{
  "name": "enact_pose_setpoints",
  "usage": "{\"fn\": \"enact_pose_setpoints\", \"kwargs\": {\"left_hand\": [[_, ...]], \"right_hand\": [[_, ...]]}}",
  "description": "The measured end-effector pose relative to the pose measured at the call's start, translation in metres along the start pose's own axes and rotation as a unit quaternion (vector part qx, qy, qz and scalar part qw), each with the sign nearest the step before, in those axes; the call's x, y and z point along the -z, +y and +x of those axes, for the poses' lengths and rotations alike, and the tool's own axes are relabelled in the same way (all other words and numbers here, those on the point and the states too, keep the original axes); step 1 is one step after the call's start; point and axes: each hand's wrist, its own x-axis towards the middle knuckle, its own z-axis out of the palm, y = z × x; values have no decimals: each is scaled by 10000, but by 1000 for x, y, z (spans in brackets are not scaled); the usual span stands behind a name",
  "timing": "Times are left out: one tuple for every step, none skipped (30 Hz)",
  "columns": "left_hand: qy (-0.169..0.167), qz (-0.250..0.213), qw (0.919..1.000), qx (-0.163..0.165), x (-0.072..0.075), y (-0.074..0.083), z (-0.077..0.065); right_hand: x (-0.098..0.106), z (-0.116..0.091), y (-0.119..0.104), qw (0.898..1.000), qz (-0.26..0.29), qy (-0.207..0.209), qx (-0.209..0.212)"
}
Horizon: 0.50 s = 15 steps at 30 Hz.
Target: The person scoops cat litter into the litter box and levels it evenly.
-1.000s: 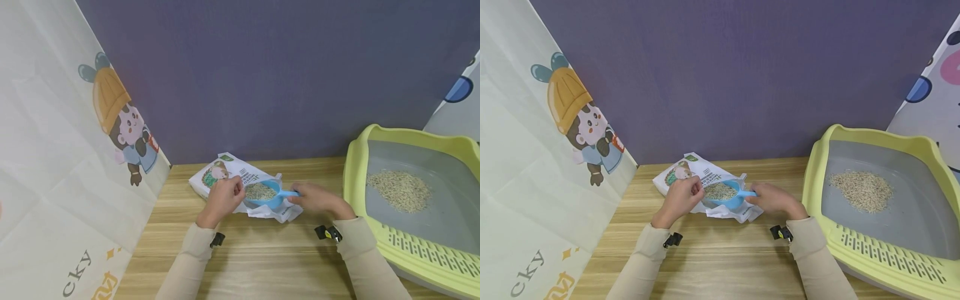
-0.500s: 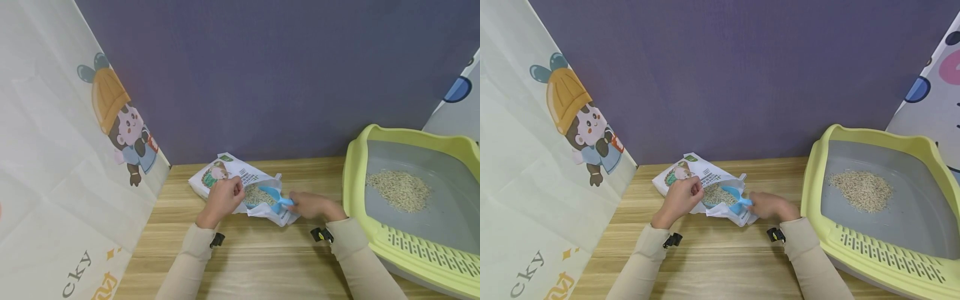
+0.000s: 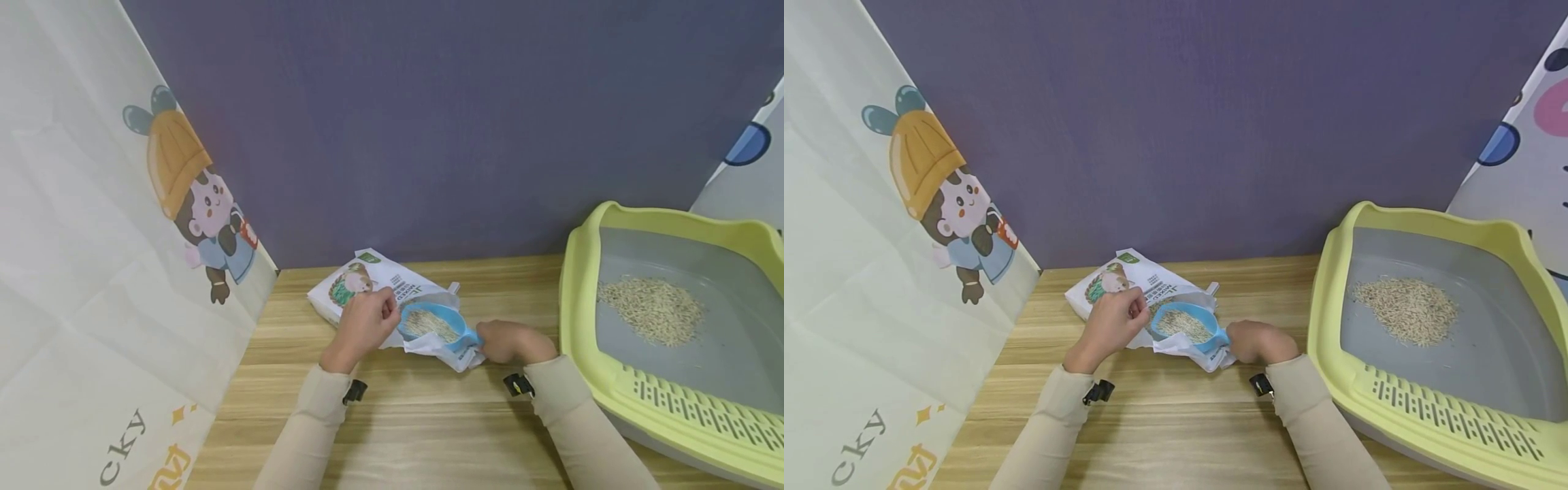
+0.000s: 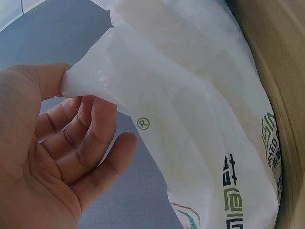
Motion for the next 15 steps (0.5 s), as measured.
{"fn": "enact_pose_setpoints", "kwargs": {"left_hand": [[-6,-1,10000,5,0,0,0],[-17,1,10000,16,0,0,0],[-26,0,10000,23,0,0,0],[-33,3,10000,33,0,0,0],[-41,7,10000,41,1,0,0],[-46,10,10000,47,1,0,0],[-49,12,10000,54,1,0,0],[-49,13,10000,61,1,0,0],[-56,2,10000,66,1,0,0],[-61,-9,10000,67,1,0,0],[-64,-20,10000,67,1,0,0],[-72,-32,9999,69,1,-1,0],[-74,-40,9999,68,1,-1,0],[-77,-42,9999,65,1,-1,0],[-77,-41,9999,61,1,-1,0]], "right_hand": [[0,0,0,10000,-33,-2,-16],[0,1,0,10000,-49,-5,-31],[0,1,0,10000,-48,-14,-33],[0,0,0,10000,-29,-15,-40],[1,0,-1,10000,-29,-15,-13],[2,-1,-1,10000,-7,-13,2],[3,-2,-1,10000,20,-12,15],[4,-3,-2,10000,82,-9,30],[5,-5,-2,9999,129,13,61],[7,-7,-2,9998,193,41,92],[8,-9,-3,9996,239,75,150],[10,-11,-3,9993,329,93,144],[11,-13,-3,9990,395,119,165],[13,-15,-3,9987,426,159,215],[15,-18,-3,9985,455,186,249]]}}
